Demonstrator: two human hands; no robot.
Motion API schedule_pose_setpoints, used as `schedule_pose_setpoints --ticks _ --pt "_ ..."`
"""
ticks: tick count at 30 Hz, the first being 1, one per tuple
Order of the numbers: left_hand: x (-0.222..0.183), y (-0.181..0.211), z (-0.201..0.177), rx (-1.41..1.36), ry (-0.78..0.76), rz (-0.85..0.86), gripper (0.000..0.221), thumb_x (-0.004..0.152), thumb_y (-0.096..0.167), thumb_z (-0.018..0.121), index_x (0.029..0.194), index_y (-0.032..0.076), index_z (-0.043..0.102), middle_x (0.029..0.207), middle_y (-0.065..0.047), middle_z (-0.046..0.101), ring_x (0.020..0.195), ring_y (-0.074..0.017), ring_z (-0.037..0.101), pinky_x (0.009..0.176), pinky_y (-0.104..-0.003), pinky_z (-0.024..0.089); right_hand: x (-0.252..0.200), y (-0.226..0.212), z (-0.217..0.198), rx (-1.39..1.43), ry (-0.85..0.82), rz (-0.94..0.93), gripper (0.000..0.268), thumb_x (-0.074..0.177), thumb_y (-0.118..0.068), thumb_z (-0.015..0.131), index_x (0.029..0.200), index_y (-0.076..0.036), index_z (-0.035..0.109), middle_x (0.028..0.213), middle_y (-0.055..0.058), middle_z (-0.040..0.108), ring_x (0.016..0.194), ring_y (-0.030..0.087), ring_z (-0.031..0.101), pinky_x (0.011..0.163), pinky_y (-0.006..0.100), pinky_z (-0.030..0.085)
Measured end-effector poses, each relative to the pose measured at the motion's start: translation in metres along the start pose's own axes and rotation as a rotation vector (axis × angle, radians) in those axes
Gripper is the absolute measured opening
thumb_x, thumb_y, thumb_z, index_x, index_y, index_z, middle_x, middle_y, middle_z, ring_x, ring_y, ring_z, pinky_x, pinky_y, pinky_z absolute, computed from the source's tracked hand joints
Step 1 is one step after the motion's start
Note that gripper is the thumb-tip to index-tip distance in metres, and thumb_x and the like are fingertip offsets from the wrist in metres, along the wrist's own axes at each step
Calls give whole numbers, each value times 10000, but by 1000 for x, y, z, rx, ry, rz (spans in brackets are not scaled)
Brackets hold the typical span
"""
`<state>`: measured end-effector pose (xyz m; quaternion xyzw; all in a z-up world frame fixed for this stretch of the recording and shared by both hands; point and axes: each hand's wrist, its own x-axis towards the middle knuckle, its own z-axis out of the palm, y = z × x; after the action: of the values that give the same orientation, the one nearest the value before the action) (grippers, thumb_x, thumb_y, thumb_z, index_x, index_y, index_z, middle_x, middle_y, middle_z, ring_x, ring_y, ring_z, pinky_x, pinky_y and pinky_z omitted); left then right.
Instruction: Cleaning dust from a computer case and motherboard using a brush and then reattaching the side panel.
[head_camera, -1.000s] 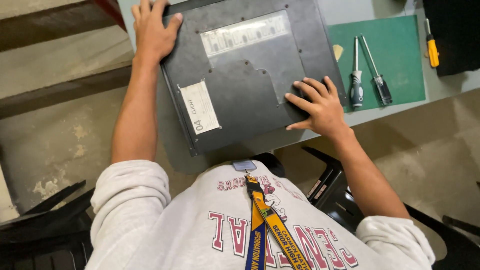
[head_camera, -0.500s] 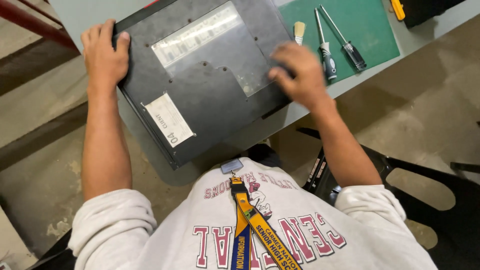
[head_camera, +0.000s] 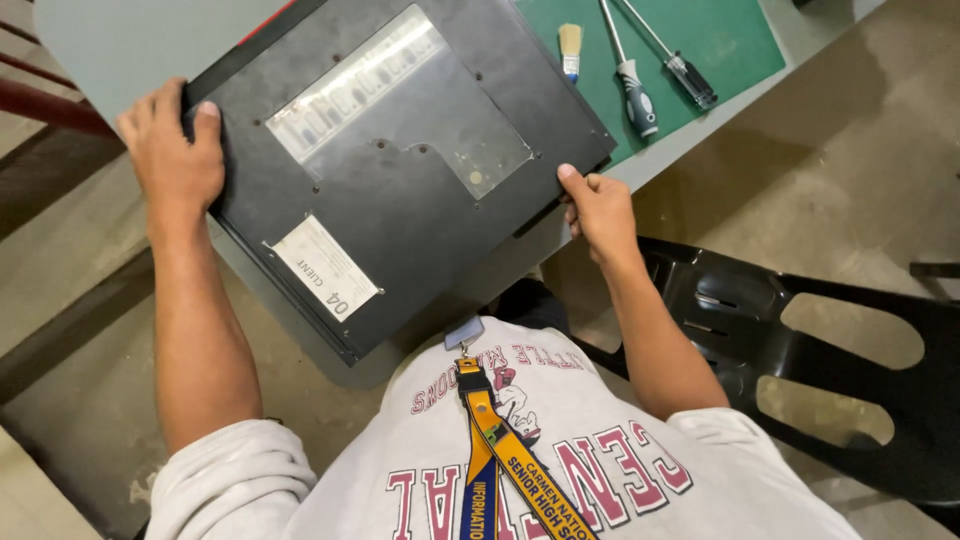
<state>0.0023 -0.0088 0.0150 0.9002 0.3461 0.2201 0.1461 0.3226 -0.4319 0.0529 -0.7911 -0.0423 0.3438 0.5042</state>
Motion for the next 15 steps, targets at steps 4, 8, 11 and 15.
schedule_pose_setpoints --ticks 4,8,11,15 --pt "0 3 -2 20 -22 -38 464 1216 292 554 1530 -42 629 1350 -298 619 1210 -477 445 975 -625 426 0 10 4 68 21 -16 548 1023 -422 766 643 -133 498 541 55 500 461 136 443 469 289 365" --pt "3 8 -3 88 -74 -117 528 1185 381 561 1568 20 613 1409 -261 606 1276 -480 447 939 -696 418 -3 22 5 171 33 -30 464 1034 -377 752 702 -75 633 509 39 511 410 129 433 439 280 357" --pt "10 36 -22 37 -200 -283 600 1117 456 486 1583 81 539 1498 -233 534 1385 -447 365 1064 -688 283 4 29 7 283 57 28 453 979 -387 778 701 -72 608 495 34 466 406 129 384 428 273 308" --pt "30 86 -24 77 -334 -369 685 1091 401 396 1629 -23 369 1637 -266 409 1501 -460 244 1126 -872 6 1 22 4 243 46 -34 469 1000 -357 766 667 -55 632 470 61 497 386 145 419 414 281 327"
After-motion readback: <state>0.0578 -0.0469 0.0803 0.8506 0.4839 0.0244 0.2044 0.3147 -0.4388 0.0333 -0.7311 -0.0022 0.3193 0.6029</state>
